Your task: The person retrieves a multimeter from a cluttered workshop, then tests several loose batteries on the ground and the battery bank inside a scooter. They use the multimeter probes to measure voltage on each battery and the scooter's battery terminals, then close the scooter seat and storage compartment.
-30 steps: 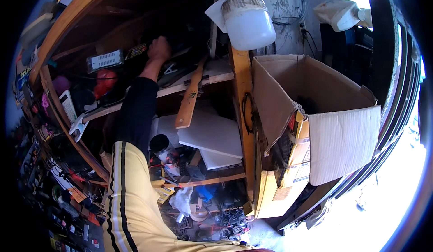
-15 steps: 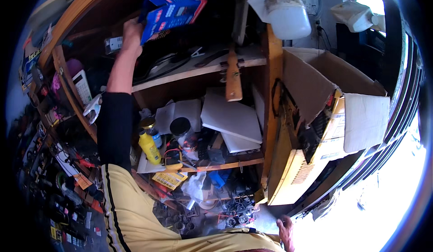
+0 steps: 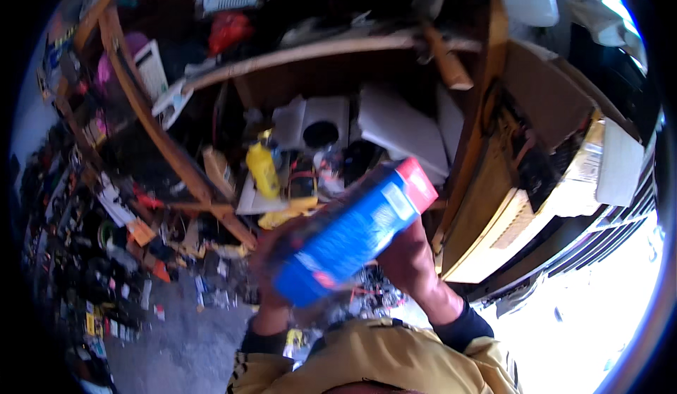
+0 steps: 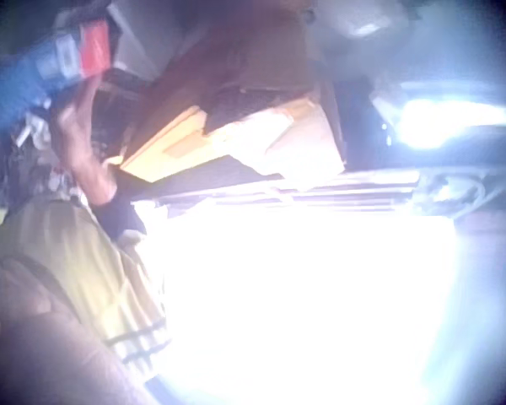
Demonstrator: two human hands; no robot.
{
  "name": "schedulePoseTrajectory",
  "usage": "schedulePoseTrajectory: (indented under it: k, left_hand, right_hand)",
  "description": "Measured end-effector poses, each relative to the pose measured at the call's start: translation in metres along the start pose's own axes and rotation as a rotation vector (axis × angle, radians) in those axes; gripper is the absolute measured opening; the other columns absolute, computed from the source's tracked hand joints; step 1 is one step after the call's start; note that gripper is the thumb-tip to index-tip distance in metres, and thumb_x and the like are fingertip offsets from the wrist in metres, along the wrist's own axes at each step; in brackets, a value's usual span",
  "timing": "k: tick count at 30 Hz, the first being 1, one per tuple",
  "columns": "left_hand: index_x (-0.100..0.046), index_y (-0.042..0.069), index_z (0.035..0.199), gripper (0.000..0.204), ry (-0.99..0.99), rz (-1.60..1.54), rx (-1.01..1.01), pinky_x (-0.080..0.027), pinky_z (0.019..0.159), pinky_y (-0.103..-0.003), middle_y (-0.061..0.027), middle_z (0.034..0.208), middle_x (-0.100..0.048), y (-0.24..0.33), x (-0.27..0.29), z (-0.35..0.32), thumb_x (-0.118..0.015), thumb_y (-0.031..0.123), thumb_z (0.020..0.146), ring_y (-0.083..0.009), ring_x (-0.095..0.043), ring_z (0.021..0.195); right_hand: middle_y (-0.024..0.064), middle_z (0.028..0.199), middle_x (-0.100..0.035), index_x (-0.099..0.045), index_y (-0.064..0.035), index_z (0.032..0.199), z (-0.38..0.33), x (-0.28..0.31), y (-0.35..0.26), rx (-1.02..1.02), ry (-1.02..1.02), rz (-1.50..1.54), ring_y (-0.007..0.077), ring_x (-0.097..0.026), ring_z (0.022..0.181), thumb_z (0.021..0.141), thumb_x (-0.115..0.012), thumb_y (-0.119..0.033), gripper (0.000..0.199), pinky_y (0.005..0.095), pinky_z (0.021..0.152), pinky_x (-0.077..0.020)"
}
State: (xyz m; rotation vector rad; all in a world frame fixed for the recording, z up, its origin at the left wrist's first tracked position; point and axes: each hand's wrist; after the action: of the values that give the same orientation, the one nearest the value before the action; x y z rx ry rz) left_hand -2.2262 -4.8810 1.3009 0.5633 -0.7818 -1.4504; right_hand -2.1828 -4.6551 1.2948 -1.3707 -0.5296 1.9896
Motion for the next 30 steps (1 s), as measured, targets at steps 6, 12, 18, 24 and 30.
schedulePoseTrajectory:
  k: [6,12,18,24,30]
  left_hand:
    - [-0.059,-0.001,0.143,0.05,0.081,-0.219,0.375,-0.048,0.109,-0.037,-0.0155,0.136,-0.067,-0.063,-0.039,-0.074,-0.063,0.008,0.094,-0.0244,-0.064,0.126]
    - [-0.052,0.001,0.152,0.051,0.239,-1.321,0.782,-0.051,0.111,-0.041,-0.0151,0.146,-0.061,-0.151,-0.046,-0.145,-0.057,0.028,0.108,-0.0261,-0.063,0.13]
    - [-0.058,0.002,0.146,0.044,0.245,-1.152,0.914,-0.052,0.107,-0.037,-0.0119,0.13,-0.071,-0.133,-0.065,-0.125,-0.061,0.023,0.107,-0.0215,-0.067,0.121]
    - [-0.063,0.001,0.131,0.042,0.145,-0.644,0.544,-0.053,0.097,-0.034,-0.0075,0.125,-0.068,-0.088,-0.081,-0.096,-0.081,0.007,0.092,-0.0171,-0.067,0.11]
    - [-0.065,0.002,0.125,0.046,-0.095,0.064,0.335,-0.055,0.088,-0.037,-0.0122,0.114,-0.071,-0.07,-0.062,-0.075,-0.087,0.012,0.085,-0.0215,-0.069,0.102]
  right_hand:
    - [0.016,0.14,-0.063,-0.047,-0.0046,0.152,0.002,0.035,0.035,-0.137,0.291,-0.129,0.0324,-0.063,0.128,0.091,-0.078,-0.052,0.083,0.0492,0.111,-0.0514]
    - [0.0169,0.149,-0.048,-0.026,-0.0034,0.161,0.012,0.027,0.062,0.17,0.151,-0.766,0.029,-0.051,0.137,0.073,-0.097,-0.046,0.122,0.0436,0.118,-0.0418]
    - [0.0112,0.136,-0.064,-0.047,-0.0064,0.152,0.005,0.097,0.056,0.07,0.376,-0.277,0.0275,-0.064,0.125,0.096,-0.071,-0.057,0.079,0.0454,0.111,-0.049]
    - [0.01,0.145,-0.06,-0.051,-0.0152,0.152,0.006,0.117,0.053,0.094,0.578,-0.221,0.0303,-0.058,0.131,0.102,-0.054,-0.066,0.072,0.0479,0.111,-0.0475]
    - [0.0123,0.151,-0.053,-0.048,-0.0106,0.154,-0.001,0.109,0.053,0.023,0.607,-0.241,0.0288,-0.052,0.138,0.104,-0.047,-0.069,0.077,0.0477,0.117,-0.0432]
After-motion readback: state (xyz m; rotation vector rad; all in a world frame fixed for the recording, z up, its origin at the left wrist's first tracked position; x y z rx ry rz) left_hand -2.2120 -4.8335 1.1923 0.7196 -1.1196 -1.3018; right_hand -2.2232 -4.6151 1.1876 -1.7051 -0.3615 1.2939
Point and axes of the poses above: each hand's wrist, its own z-axis towards the middle knuckle, its own x-axis out of the back of the hand, y = z × x
